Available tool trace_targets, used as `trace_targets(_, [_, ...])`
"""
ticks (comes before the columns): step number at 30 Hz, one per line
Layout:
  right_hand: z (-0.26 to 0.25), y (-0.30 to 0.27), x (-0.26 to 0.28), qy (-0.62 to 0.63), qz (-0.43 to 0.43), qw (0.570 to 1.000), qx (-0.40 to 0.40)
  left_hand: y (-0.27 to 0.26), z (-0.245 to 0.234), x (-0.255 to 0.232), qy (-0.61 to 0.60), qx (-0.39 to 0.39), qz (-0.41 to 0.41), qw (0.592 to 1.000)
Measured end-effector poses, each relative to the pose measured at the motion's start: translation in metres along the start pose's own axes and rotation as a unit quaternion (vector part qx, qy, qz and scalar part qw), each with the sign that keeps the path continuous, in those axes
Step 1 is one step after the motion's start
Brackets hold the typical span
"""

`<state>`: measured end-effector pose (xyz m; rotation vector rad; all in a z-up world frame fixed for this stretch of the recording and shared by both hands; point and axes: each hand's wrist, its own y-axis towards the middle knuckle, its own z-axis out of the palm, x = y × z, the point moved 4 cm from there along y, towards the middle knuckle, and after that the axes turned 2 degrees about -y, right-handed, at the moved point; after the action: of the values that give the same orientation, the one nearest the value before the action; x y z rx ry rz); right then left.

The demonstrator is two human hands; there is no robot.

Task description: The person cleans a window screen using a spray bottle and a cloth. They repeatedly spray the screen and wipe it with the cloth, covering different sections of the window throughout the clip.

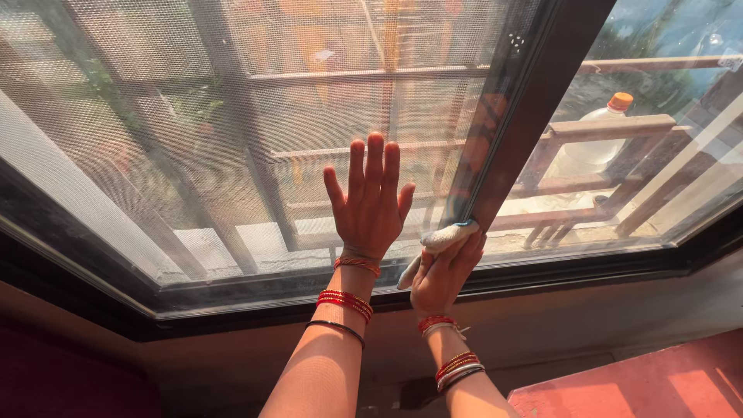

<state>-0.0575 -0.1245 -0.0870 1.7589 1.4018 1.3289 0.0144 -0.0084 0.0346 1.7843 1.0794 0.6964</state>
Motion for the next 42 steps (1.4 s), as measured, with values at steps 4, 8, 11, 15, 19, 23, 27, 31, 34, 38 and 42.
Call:
trace_targets(4, [0.006, -0.014, -0.002, 0.009, 0.055, 0.998, 0.009, 0.001, -0.001, 0.0, -0.001, -0.016, 0.005, 1.0])
trace_targets(8, [0.014, -0.033, 0.007, 0.1, 0.157, 0.982, -0.024, -0.001, 0.001, 0.001, -0.004, 0.011, 0.004, 1.0])
trace_targets(11, [0.034, -0.048, 0.005, 0.122, 0.222, 0.965, -0.072, -0.001, 0.0, 0.001, -0.002, 0.002, 0.008, 1.0])
trace_targets(15, [0.072, -0.073, -0.028, 0.221, 0.411, 0.87, -0.161, -0.002, 0.0, 0.0, -0.006, 0.011, 0.006, 1.0])
trace_targets(19, [0.094, -0.086, -0.036, 0.283, 0.616, 0.722, -0.135, 0.003, -0.005, -0.001, -0.022, 0.009, 0.003, 1.0])
trace_targets(23, [0.111, -0.103, -0.015, 0.388, 0.734, 0.553, -0.072, 0.005, -0.015, 0.0, -0.065, 0.035, 0.004, 0.997])
trace_targets(27, [0.131, -0.129, -0.032, 0.355, 0.696, 0.623, -0.019, -0.001, -0.027, 0.006, -0.044, 0.048, 0.025, 0.998])
trace_targets(31, [0.136, -0.127, -0.053, 0.297, 0.647, 0.694, -0.103, -0.02, -0.033, 0.035, -0.056, 0.081, 0.032, 0.995])
trace_targets(34, [0.119, -0.111, -0.025, 0.303, 0.664, 0.669, -0.141, -0.029, -0.031, 0.07, -0.087, 0.054, -0.063, 0.993])
trace_targets(38, [0.124, -0.124, 0.026, 0.291, 0.66, 0.69, -0.067, -0.06, -0.023, 0.098, -0.072, 0.056, -0.047, 0.995])
trace_targets(42, [0.131, -0.143, 0.061, 0.224, 0.477, 0.849, -0.042, -0.083, -0.007, 0.108, -0.062, 0.083, -0.014, 0.994])
